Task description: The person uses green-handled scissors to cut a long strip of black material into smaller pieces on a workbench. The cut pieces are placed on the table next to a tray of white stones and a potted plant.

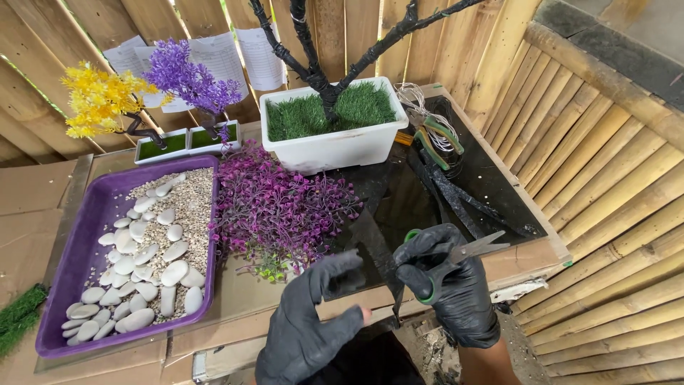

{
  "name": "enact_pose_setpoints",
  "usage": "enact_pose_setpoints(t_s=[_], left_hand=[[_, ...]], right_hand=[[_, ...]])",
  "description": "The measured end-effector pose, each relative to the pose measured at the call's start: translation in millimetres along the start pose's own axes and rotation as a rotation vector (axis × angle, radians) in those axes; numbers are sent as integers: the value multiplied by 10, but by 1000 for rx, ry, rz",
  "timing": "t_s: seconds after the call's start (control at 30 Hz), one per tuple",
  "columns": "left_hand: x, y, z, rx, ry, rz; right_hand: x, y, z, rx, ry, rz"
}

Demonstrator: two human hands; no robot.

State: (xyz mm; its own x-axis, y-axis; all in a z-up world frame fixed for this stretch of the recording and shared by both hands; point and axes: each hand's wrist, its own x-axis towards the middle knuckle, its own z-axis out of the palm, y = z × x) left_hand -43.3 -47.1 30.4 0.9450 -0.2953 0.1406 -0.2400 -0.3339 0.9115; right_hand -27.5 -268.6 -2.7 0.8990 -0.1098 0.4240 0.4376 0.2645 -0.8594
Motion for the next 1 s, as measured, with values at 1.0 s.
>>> enact_pose_setpoints(t_s=[1.0], left_hand=[[358,584,-245,47,359,530]], right_hand=[[60,-321,-88,-517,-344,524]])
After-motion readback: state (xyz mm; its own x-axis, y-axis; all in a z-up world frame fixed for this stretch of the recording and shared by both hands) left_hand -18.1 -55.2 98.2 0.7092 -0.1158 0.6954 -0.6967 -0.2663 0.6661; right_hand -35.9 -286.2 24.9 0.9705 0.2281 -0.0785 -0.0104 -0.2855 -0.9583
